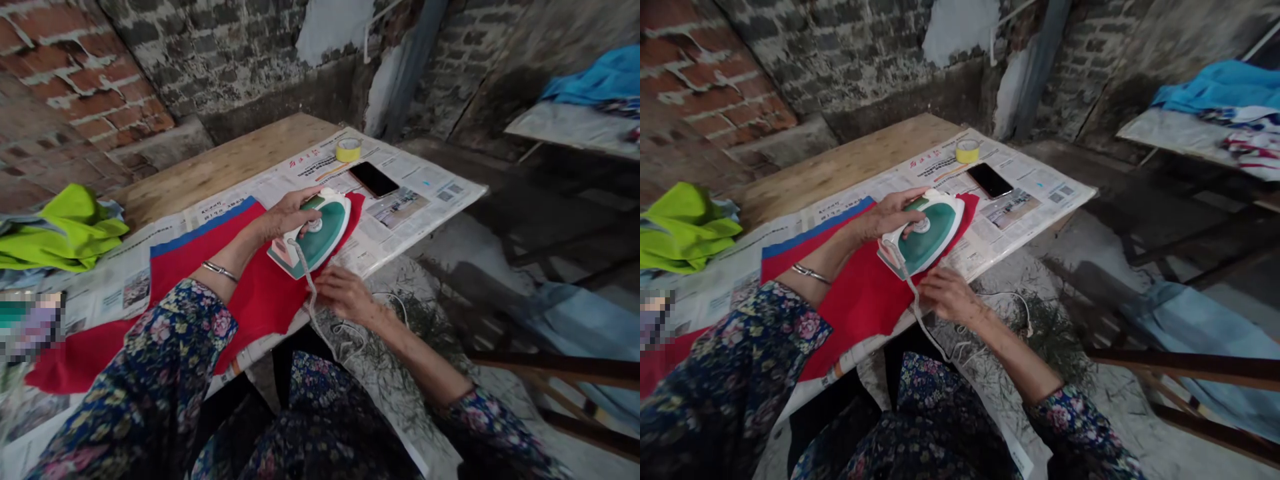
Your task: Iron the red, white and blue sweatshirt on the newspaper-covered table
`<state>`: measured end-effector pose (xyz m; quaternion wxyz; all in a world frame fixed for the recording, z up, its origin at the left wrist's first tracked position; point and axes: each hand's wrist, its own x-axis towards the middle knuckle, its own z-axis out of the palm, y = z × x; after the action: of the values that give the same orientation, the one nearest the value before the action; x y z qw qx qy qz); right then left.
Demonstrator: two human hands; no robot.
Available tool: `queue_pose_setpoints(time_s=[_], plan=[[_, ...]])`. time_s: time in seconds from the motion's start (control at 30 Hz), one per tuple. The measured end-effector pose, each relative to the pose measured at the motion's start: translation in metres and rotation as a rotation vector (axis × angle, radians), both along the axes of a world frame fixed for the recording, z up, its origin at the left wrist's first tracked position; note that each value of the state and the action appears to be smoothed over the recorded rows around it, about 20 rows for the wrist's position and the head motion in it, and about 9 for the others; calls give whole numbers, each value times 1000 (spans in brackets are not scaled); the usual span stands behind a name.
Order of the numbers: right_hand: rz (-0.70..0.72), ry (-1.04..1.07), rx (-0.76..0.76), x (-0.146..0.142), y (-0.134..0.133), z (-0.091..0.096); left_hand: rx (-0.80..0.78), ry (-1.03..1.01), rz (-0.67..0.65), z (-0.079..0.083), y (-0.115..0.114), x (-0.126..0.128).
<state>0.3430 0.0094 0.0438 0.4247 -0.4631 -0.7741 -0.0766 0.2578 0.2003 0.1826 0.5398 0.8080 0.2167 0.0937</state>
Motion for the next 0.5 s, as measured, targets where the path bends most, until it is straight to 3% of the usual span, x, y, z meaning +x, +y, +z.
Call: queue_pose_setpoints(time_s=[0.13,0.23,0.5], plan=[[148,-211,-190,-27,7,-6,-5,-38,-28,-3,9,19],[131,-293,-292,-39,9,-9,-21,-47,-20,-5,13,33],[129,-18,-245,-34,21,-22,-45,-35,123,-1,20,70]])
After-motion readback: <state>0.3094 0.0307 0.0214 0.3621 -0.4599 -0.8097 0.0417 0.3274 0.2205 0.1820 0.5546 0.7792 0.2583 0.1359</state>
